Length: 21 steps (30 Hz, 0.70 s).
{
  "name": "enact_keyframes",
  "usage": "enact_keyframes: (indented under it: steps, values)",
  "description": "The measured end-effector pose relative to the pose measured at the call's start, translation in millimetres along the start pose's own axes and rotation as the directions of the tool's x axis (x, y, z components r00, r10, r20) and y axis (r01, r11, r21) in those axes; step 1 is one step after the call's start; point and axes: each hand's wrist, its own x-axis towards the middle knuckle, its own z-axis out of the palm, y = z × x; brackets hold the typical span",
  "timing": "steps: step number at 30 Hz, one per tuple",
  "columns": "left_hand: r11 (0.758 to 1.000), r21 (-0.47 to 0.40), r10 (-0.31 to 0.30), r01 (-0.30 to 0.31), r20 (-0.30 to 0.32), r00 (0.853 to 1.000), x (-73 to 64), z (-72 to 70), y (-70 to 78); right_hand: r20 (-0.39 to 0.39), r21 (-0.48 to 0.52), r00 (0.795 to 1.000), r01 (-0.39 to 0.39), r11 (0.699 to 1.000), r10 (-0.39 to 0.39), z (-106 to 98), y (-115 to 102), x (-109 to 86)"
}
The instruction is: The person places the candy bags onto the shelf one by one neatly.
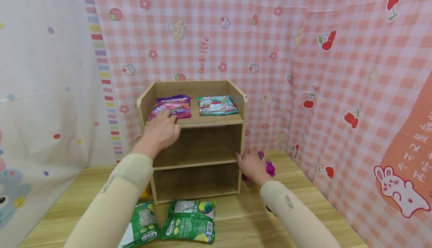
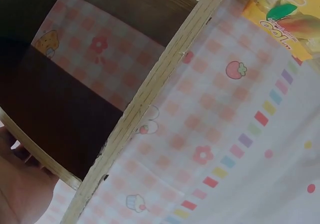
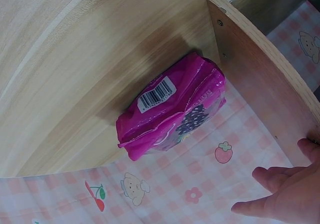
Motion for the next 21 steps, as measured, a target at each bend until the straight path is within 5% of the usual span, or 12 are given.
enact_keyframes:
  steps: [21]
  values:
    - [0.997, 0.060, -0.060, 0.056, 0.076, 0.995, 3.1, -3.3, 2.4, 0.003, -0.015, 1.000, -0.006, 1.000, 0.007, -0.4, -0.1, 0.7]
